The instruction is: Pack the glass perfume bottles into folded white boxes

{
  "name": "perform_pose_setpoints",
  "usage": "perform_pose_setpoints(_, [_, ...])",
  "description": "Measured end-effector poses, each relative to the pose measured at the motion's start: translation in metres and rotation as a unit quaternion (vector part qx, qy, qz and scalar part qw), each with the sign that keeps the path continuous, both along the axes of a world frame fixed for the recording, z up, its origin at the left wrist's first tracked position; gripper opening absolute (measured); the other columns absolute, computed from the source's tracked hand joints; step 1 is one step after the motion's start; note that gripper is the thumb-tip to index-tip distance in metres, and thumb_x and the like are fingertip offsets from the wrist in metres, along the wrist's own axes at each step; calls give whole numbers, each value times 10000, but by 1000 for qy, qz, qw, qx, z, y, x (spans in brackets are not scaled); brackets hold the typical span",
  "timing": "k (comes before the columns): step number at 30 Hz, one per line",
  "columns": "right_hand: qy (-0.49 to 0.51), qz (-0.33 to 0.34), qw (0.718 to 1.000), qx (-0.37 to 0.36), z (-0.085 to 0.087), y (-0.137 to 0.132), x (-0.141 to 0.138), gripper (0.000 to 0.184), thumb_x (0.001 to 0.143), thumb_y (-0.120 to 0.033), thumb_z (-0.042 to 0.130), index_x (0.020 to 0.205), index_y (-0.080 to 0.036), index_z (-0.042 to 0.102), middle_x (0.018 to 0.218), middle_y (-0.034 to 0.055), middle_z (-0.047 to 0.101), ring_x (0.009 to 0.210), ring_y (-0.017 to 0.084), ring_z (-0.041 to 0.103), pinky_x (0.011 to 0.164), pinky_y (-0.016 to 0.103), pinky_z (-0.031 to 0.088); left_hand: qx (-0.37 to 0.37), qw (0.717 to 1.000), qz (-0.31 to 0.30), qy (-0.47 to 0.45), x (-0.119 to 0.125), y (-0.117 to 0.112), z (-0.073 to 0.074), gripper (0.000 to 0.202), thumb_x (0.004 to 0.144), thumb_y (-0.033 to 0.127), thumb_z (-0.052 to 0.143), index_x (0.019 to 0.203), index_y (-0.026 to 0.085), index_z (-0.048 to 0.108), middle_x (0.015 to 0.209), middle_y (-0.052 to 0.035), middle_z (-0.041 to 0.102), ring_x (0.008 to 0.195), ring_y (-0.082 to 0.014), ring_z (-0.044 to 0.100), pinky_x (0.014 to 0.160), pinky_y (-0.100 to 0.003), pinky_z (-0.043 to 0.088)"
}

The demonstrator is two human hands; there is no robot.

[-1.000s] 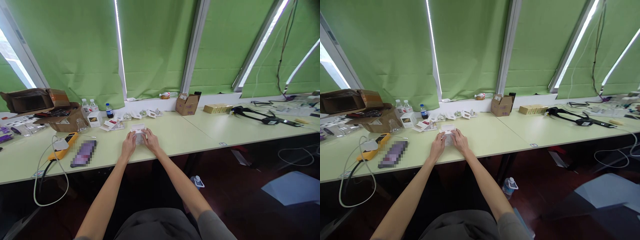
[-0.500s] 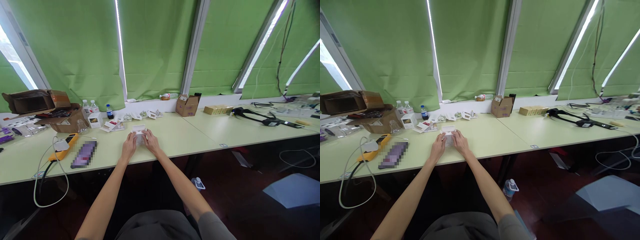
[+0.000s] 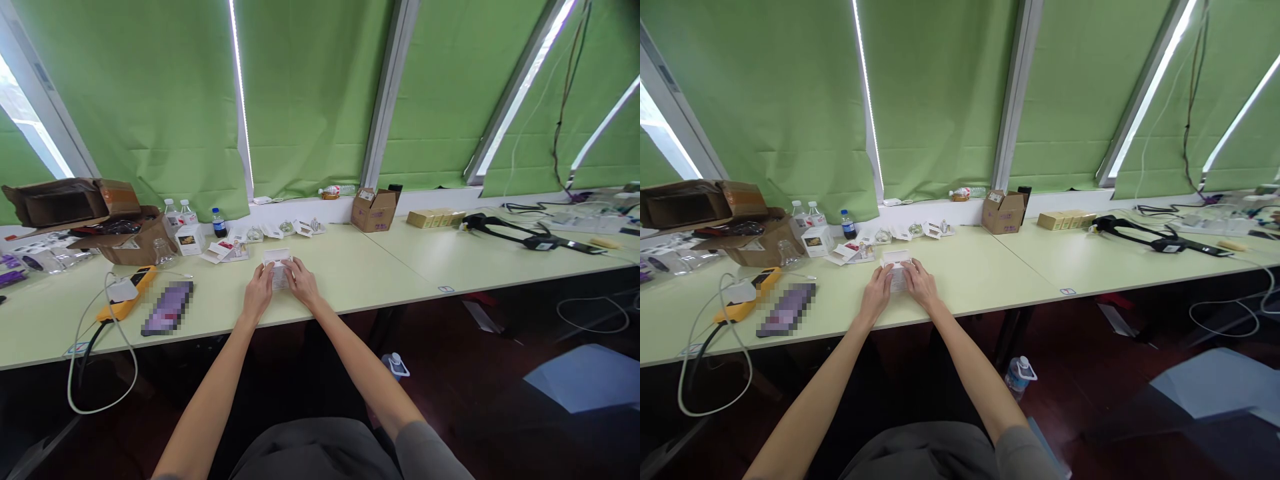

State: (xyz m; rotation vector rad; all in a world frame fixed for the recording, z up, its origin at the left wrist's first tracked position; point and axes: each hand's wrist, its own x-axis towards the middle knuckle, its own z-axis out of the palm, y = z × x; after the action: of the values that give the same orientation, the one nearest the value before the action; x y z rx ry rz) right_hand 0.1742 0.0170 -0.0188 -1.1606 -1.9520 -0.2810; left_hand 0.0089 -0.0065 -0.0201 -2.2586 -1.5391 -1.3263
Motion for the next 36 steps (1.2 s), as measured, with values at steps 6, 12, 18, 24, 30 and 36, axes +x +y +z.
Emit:
perform_pose_setpoints(6, [4,3,1000,0,0,0,0,358,984,-322,341,1303,-237,482,1305,113,517,1008,185,614,683,255,528,-1,1000,6,4,1,-2,2,421,966,338,318,1358,247,441,1306,-127,501,1146,-228,555,795,-329,529])
perform_pose_setpoints(12, [2,0,1000,2,0,-1,-1,366,980,-330,354,1311,-237,482,1304,114,517,997,188,618,648,245,519,-6,1000,5,14,1,-5,3,425,970,331,302,1368,266,437,1309,-118,500,1153,-226,551,791,-318,527])
perform_pose_setpoints(18, [5,-2,1000,1,0,-1,-1,365,981,-336,348,1298,-235,496,1300,113,522,961,185,626,639,245,513,0,1000,8,9,1,-4,2,423,970,334,303,1363,260,442,1307,-119,504,1156,-225,548,802,-324,529])
perform_pose_setpoints(24, [8,3,1000,2,1,-1,-1,366,979,-337,356,1309,-237,481,1293,113,527,1002,189,613,664,249,522,-1,1000,10,19,1,-5,3,427,971,334,299,1370,269,434,1308,-120,500,1146,-227,554,784,-317,530])
perform_pose_setpoints(30, [9,0,1000,-2,1,-2,-1,354,981,-326,358,1295,-242,496,1293,101,529,981,180,621,665,244,515,-5,1000,9,11,1,-5,3,424,971,335,300,1367,270,438,1310,-117,496,1149,-223,551,789,-316,527])
perform_pose_setpoints(36, [7,5,1000,-2,-1,0,0,360,982,-329,352,1306,-249,490,1298,95,528,982,179,624,684,243,519,-12,1000,11,20,1,-5,3,436,973,340,293,1384,268,420,1329,-117,486,1139,-224,554,785,-313,521])
